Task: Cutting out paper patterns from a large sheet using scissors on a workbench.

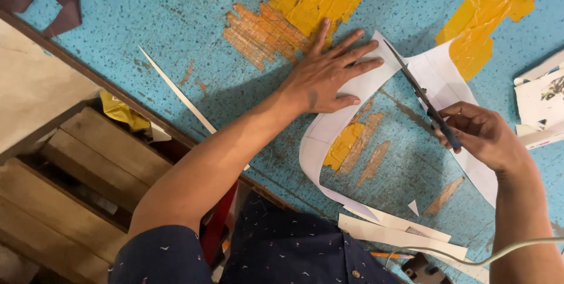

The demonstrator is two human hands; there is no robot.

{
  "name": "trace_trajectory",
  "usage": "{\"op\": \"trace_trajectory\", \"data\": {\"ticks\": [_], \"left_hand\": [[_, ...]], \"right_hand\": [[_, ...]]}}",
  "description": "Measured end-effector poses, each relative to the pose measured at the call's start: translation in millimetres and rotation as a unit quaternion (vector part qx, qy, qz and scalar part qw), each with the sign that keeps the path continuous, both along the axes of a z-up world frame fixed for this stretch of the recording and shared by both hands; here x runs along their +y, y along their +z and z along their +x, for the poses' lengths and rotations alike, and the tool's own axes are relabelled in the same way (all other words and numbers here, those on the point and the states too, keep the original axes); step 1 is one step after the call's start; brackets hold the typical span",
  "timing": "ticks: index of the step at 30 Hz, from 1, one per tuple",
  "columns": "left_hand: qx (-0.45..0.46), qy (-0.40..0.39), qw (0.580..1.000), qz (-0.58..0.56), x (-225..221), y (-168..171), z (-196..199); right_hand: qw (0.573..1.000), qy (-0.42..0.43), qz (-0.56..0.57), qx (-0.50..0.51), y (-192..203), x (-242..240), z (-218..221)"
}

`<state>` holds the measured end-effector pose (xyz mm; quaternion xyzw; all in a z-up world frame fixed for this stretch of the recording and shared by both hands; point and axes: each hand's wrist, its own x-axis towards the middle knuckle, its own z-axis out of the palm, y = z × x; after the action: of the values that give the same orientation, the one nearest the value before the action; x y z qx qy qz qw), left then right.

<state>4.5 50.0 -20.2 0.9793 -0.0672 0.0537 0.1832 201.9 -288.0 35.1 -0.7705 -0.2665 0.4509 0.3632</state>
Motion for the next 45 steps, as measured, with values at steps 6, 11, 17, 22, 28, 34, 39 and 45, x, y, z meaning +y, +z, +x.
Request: {"op": "trace_trajectory", "data": {"ticks": [6, 11, 17, 22, 28, 34, 39, 45], "left_hand": [[0.005, -0.001, 1.000, -0.010, -1, 1, 2], [-0.029, 0.006, 0.999, -0.027, 1, -10, 2], [-0.018, 0.006, 0.999, -0.031, 0, -11, 3], [-0.009, 0.010, 1.000, -0.021, 0, -8, 2], [-0.012, 0.013, 1.000, -0.023, 0, -7, 2], [0.017, 0.000, 0.999, -0.042, 12, 18, 7], [0.126, -0.004, 0.984, 0.123, 43, 50, 50], [-0.011, -0.021, 0.964, 0.265, -1, 39, 38]], "right_hand": [[1.000, -0.017, -0.011, -0.021, 3, 4, -7], [1.000, -0.005, -0.009, -0.028, 2, -1, -6], [0.999, 0.003, -0.018, -0.034, 12, 6, -11], [0.999, 0.001, -0.010, -0.033, 4, 13, -5], [0.999, 0.022, 0.028, -0.009, 8, 38, -10], [0.999, -0.016, -0.002, -0.046, 16, 31, -17], [0.994, -0.097, 0.048, -0.014, 3, -1, -33], [0.957, -0.148, 0.175, 0.180, -27, -40, -85]]}}
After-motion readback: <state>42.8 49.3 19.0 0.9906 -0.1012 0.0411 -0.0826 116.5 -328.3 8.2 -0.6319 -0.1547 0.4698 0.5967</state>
